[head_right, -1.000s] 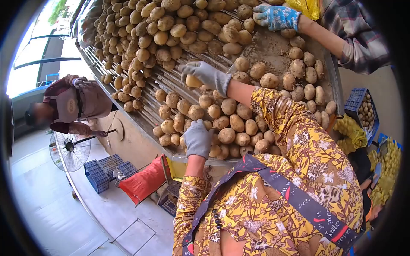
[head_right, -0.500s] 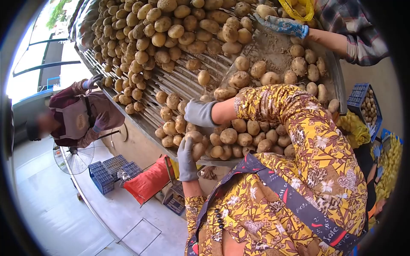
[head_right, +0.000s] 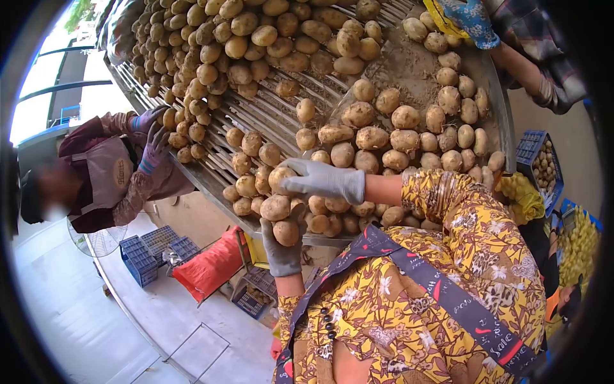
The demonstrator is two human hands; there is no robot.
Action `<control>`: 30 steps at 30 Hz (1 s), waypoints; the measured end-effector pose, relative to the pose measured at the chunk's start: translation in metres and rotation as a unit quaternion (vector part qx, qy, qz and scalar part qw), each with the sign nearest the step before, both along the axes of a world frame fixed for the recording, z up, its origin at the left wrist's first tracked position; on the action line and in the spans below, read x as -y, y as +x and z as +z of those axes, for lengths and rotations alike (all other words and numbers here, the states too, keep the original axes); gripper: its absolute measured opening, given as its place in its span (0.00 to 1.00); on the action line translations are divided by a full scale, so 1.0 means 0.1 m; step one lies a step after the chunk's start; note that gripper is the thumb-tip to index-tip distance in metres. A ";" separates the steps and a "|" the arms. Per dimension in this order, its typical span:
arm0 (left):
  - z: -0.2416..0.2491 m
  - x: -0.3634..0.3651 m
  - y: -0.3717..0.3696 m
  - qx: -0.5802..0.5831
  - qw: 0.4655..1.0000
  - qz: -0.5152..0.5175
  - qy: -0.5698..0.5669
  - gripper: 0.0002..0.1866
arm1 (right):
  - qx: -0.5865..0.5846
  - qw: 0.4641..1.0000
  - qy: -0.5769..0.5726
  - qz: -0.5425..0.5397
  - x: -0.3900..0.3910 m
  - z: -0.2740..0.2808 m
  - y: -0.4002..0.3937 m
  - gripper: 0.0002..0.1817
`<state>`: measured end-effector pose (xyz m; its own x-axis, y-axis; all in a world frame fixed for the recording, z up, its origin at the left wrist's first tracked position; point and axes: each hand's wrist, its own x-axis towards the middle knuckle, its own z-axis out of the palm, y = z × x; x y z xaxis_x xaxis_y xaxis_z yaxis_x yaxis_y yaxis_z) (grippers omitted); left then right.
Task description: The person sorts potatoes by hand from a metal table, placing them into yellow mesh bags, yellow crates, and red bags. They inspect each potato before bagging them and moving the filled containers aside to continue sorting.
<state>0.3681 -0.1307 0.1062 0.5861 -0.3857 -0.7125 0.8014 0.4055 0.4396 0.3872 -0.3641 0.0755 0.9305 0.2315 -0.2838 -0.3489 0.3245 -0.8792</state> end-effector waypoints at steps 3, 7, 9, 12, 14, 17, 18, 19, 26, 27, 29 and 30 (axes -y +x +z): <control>0.07 -0.08 -0.17 0.026 0.999 -0.020 -0.002 0.42 | 0.028 0.991 -0.105 -0.080 -0.29 0.19 -0.20 0.30; 0.21 -0.21 -0.33 0.073 0.996 0.050 -0.001 0.46 | 0.066 0.986 -0.154 -0.013 -0.59 0.12 -0.33 0.31; 0.20 -0.44 -0.37 0.084 0.995 0.025 0.051 0.49 | 0.046 0.989 -0.141 0.018 -0.72 0.26 -0.33 0.31; 0.17 -0.74 -0.57 0.080 0.991 0.102 0.046 0.50 | 0.153 0.977 -0.145 0.021 -1.01 0.19 -0.32 0.32; 0.23 -0.87 -0.64 0.102 0.983 0.140 0.063 0.50 | 0.133 0.980 -0.104 0.102 -0.94 0.32 -0.26 0.33; 0.30 -1.31 -0.67 0.102 0.967 0.229 0.042 0.42 | 0.154 0.973 -0.077 0.150 -0.97 0.24 -0.22 0.31; 0.36 -1.36 -0.69 0.077 0.961 0.254 0.077 0.41 | 0.151 0.975 -0.102 0.128 -0.81 0.29 -0.22 0.29; 0.39 -1.46 -0.66 0.050 0.954 0.277 0.109 0.39 | 0.146 0.975 -0.129 0.105 -0.68 0.33 -0.19 0.27; -0.37 -2.37 -0.60 0.183 0.740 0.004 0.647 0.30 | 0.015 0.991 -0.129 -0.034 -0.18 0.07 -0.09 0.17; -0.22 -2.07 -0.38 0.172 0.751 0.022 0.637 0.29 | 0.043 0.987 -0.151 -0.034 -0.18 0.00 -0.12 0.16; 0.09 -1.41 0.02 0.201 0.790 -0.005 0.580 0.26 | 0.071 0.982 -0.174 -0.034 -0.16 -0.03 -0.17 0.16; 0.23 -1.03 0.18 0.230 0.794 -0.050 0.560 0.26 | 0.066 0.983 -0.170 -0.032 -0.15 -0.02 -0.18 0.15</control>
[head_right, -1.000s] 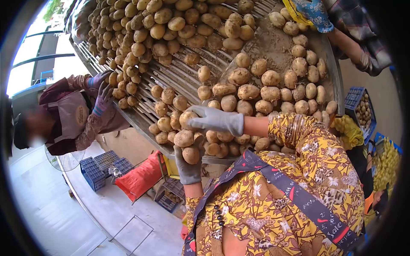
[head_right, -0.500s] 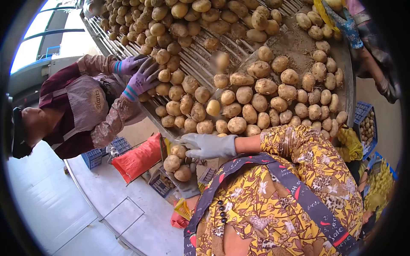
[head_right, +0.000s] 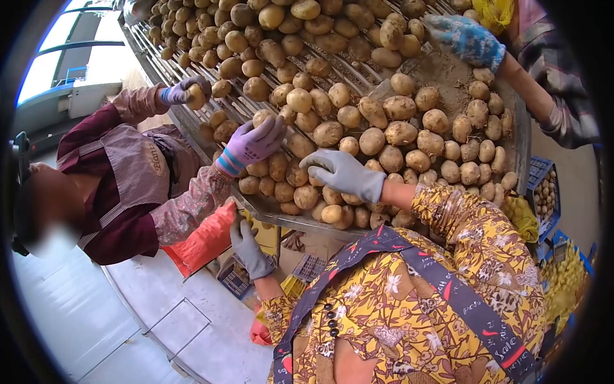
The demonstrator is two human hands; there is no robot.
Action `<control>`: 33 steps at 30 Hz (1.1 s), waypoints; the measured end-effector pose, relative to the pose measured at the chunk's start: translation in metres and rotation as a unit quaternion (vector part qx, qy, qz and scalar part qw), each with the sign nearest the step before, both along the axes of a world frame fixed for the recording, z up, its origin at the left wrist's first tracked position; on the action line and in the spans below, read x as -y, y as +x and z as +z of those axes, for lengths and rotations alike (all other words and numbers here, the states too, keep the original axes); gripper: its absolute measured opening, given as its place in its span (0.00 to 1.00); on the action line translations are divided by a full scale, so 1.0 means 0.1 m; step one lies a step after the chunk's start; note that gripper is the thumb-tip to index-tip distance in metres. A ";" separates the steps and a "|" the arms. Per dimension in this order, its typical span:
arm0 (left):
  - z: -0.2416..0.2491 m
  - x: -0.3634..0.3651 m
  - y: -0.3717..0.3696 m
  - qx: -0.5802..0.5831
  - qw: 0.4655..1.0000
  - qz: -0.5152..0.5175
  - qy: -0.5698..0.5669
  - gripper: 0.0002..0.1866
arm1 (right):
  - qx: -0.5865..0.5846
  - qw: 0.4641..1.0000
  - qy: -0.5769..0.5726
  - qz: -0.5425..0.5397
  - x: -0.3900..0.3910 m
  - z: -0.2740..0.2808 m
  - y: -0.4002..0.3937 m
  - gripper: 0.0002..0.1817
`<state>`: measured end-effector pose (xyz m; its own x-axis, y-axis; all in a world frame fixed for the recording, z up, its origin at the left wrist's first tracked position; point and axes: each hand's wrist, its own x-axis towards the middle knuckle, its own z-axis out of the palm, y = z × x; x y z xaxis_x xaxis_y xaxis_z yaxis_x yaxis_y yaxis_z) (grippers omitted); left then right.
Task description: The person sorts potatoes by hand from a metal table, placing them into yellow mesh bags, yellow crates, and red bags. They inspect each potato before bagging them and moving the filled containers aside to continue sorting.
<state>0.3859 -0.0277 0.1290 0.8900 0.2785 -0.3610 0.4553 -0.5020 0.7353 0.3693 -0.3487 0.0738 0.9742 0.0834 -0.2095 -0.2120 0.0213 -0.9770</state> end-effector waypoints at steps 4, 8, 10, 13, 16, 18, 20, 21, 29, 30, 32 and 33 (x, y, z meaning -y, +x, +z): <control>-0.20 0.74 0.54 0.073 0.952 -0.239 0.178 0.31 | 0.030 0.999 -0.028 -0.018 -0.02 -0.03 -0.06 0.13; -0.68 0.76 0.92 0.073 0.896 -0.321 0.298 0.36 | 0.028 0.993 -0.113 0.001 -0.07 -0.04 -0.02 0.17; -0.46 0.86 1.09 0.018 0.891 -0.333 0.307 0.38 | 0.082 0.982 -0.160 -0.063 -0.01 0.06 0.17 0.18; -0.45 0.75 1.11 -0.015 0.885 -0.349 0.309 0.41 | 0.204 0.905 -0.326 -0.180 0.17 0.06 0.66 0.23; -0.65 0.60 1.05 0.101 0.867 -0.386 0.299 0.41 | 0.194 0.877 -0.405 -0.173 0.25 -0.19 1.12 0.25; -0.56 0.74 1.05 0.079 0.866 -0.391 0.303 0.41 | 0.181 0.868 -0.460 -0.049 0.27 -0.30 1.22 0.25; -0.45 0.82 1.07 0.053 0.867 -0.390 0.306 0.41 | 0.236 0.843 -0.476 -0.089 0.21 -0.30 1.20 0.23; -0.39 0.84 1.09 0.046 0.865 -0.398 0.301 0.40 | 0.289 0.813 -0.489 -0.126 0.17 -0.27 1.17 0.21; -0.13 0.74 0.50 -0.106 0.886 0.117 -0.436 0.29 | 0.368 0.810 -0.446 0.094 0.03 -0.36 0.66 0.18; -0.11 0.74 0.41 -0.132 0.860 0.126 -0.476 0.31 | 0.332 0.809 -0.461 0.148 0.04 -0.25 0.70 0.19; -0.11 0.82 0.29 -0.146 0.835 0.109 -0.519 0.32 | 0.311 0.845 -0.407 0.152 0.05 -0.19 0.74 0.19; -0.12 0.85 0.27 -0.159 0.806 0.091 -0.562 0.33 | 0.291 0.876 -0.353 0.155 0.06 -0.16 0.76 0.20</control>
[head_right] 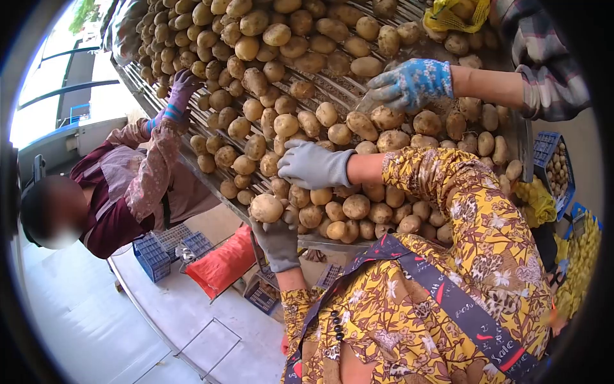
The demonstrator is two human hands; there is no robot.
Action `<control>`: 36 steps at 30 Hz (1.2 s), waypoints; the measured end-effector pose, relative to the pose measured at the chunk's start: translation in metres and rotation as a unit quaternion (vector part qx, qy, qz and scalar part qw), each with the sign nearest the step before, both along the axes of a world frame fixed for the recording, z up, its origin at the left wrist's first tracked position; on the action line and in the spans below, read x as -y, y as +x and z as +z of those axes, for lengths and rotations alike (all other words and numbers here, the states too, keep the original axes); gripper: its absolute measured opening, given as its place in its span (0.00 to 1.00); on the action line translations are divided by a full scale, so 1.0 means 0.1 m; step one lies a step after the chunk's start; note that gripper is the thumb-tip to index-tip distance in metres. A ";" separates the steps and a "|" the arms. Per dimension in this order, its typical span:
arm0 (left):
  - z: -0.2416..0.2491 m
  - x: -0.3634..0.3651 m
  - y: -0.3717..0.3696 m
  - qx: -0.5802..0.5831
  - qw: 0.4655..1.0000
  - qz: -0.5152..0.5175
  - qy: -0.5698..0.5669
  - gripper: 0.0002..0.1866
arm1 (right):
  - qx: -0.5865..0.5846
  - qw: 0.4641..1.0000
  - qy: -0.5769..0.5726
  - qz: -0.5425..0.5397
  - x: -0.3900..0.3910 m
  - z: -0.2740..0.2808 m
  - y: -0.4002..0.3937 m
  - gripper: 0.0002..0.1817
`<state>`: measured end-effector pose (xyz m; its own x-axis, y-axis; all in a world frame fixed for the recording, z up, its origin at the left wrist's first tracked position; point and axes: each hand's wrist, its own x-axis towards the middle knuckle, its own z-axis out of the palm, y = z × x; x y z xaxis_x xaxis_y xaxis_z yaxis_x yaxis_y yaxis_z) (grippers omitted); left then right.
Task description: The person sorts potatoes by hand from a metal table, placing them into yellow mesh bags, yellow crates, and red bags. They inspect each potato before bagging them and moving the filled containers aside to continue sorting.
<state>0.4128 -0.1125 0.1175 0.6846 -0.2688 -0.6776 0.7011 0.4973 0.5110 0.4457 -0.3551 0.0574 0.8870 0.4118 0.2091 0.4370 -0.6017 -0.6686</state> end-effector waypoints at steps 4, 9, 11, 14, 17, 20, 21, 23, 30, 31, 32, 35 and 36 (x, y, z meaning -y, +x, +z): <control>0.05 0.32 -0.11 -0.023 0.998 0.036 0.052 0.28 | -0.183 0.892 0.399 -0.109 -0.29 0.21 -0.16 0.21; 0.13 0.43 -0.04 0.452 0.560 -0.324 0.614 0.35 | -0.314 0.736 0.558 -0.220 -0.79 0.52 -0.38 0.20; 0.06 0.21 -0.02 0.408 0.543 -0.281 0.678 0.37 | -0.195 0.874 0.406 -0.180 -0.86 0.56 -0.36 0.23; 0.31 0.26 0.04 0.216 0.860 -0.041 0.461 0.29 | -0.117 0.921 0.323 -0.181 -0.73 0.56 0.19 0.23; 0.20 -0.16 -0.07 0.094 0.975 0.045 0.196 0.33 | 0.021 0.977 0.033 -0.210 -0.89 0.24 0.84 0.23; 0.32 -0.23 -0.16 0.071 0.994 0.070 0.052 0.34 | 0.065 0.960 -0.205 -0.178 -1.21 -0.24 1.21 0.20; 0.35 -0.24 -0.16 0.070 0.995 0.069 -0.031 0.35 | 0.081 0.958 -0.211 -0.178 -1.23 -0.29 1.25 0.15; 0.42 -0.15 -0.15 0.072 0.991 0.115 -0.015 0.36 | 0.060 0.970 -0.165 -0.167 -1.25 -0.34 1.33 0.16; 0.40 -0.25 -0.21 0.061 0.981 0.170 -0.068 0.37 | -0.281 0.816 0.496 -0.098 -0.46 0.21 0.75 0.36; 0.40 -0.23 -0.18 0.051 0.984 0.165 -0.038 0.35 | -0.336 0.668 0.659 -0.082 -0.37 0.19 0.56 0.37; 0.37 -0.22 -0.16 0.047 0.984 0.167 -0.040 0.35 | -0.341 0.592 0.724 -0.100 -0.18 0.33 0.34 0.35; 0.40 -0.02 0.18 0.098 0.970 -0.050 0.216 0.25 | -0.402 0.506 0.742 -0.177 0.16 0.21 -0.12 0.25; 0.43 0.13 0.40 0.162 0.933 -0.125 0.295 0.22 | -0.399 0.510 0.741 -0.179 0.23 0.19 -0.23 0.25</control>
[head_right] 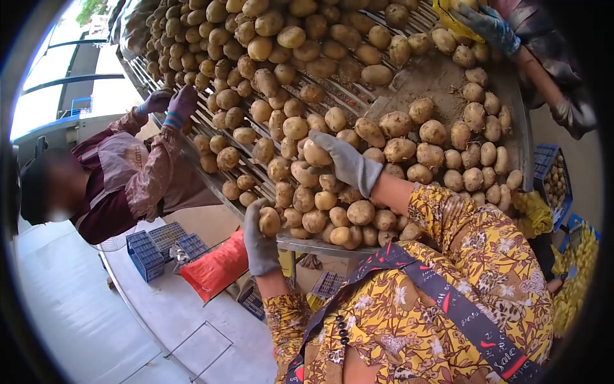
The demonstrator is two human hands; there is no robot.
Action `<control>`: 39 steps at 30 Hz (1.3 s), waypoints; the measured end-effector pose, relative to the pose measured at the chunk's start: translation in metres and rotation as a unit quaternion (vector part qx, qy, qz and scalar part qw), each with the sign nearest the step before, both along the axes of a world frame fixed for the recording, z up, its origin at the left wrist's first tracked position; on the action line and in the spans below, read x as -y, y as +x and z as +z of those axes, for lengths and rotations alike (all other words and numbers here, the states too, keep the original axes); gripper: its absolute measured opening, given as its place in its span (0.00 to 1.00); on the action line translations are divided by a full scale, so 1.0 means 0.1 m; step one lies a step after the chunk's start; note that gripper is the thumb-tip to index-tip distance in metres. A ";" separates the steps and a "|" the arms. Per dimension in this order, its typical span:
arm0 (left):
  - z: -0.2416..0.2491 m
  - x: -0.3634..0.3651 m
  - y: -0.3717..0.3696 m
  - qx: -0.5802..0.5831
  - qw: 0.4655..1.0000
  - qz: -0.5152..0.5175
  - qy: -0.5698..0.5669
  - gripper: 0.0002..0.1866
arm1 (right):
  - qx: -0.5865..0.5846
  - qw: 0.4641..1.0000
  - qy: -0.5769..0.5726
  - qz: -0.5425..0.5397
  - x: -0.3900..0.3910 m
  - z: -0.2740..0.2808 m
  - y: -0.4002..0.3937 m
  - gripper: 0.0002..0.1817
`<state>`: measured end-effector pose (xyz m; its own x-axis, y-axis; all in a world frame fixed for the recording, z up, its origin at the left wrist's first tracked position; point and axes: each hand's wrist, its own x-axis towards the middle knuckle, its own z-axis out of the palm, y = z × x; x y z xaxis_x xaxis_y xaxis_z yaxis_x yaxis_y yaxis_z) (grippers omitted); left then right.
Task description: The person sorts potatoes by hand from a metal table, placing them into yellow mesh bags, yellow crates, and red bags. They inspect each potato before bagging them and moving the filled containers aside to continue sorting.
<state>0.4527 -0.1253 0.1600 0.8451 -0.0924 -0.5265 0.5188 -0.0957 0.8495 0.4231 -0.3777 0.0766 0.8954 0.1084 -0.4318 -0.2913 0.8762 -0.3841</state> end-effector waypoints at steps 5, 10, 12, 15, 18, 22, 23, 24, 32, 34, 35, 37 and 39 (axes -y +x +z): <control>-0.58 0.35 1.04 0.268 0.798 -0.254 0.476 0.37 | -0.061 0.997 0.025 -0.028 0.01 -0.16 -0.15 0.24; -0.36 0.77 1.34 0.103 0.711 -0.406 0.564 0.39 | -0.081 0.995 0.049 -0.016 0.11 -0.01 -0.14 0.23; -0.51 0.57 1.32 0.133 0.760 -0.373 0.515 0.38 | 0.190 0.916 -0.353 -0.007 0.05 -0.14 -0.19 0.20; -0.99 0.05 1.32 0.071 0.943 -0.235 0.227 0.33 | 0.176 0.934 -0.311 0.004 0.08 -0.24 -0.15 0.19; -0.80 -0.06 1.02 0.071 0.980 -0.163 0.088 0.30 | 0.091 0.944 -0.297 0.111 0.05 0.08 -0.13 0.30; -0.18 0.23 0.38 0.315 0.869 -0.285 0.254 0.31 | 0.088 0.901 -0.386 0.177 -0.16 0.21 -0.29 0.41; -0.07 0.32 0.19 0.359 0.821 -0.322 0.305 0.32 | 0.078 0.895 -0.400 0.179 -0.22 0.18 -0.35 0.41; 0.00 0.39 0.01 0.400 0.767 -0.356 0.354 0.33 | 0.069 0.889 -0.414 0.182 -0.28 0.21 -0.40 0.41; -0.12 0.06 -0.98 0.028 0.994 -0.107 -0.008 0.23 | 0.126 0.917 -0.334 0.177 -0.26 0.58 -1.13 0.28; -0.19 -0.23 -1.12 -0.081 0.986 0.015 -0.145 0.23 | 0.203 0.900 -0.357 0.144 -0.26 0.63 -1.19 0.28; -0.48 -0.34 -1.20 -0.129 0.968 0.096 -0.192 0.25 | 0.043 0.973 -0.182 0.136 -0.20 0.49 -1.21 0.27; -0.74 -0.79 -1.34 -0.148 0.946 0.211 -0.199 0.27 | -0.158 0.980 0.046 0.114 -0.15 0.33 -1.25 0.26; -0.87 -1.19 -1.37 -0.155 0.928 0.266 -0.211 0.28 | -0.099 0.989 -0.090 0.065 -0.16 0.25 -1.27 0.27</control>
<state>0.3158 -0.0060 0.0728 0.6445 0.0419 -0.7635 0.6227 0.5507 0.5559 0.2960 -0.3618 0.1021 0.7756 0.1223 -0.6193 -0.4814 0.7492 -0.4550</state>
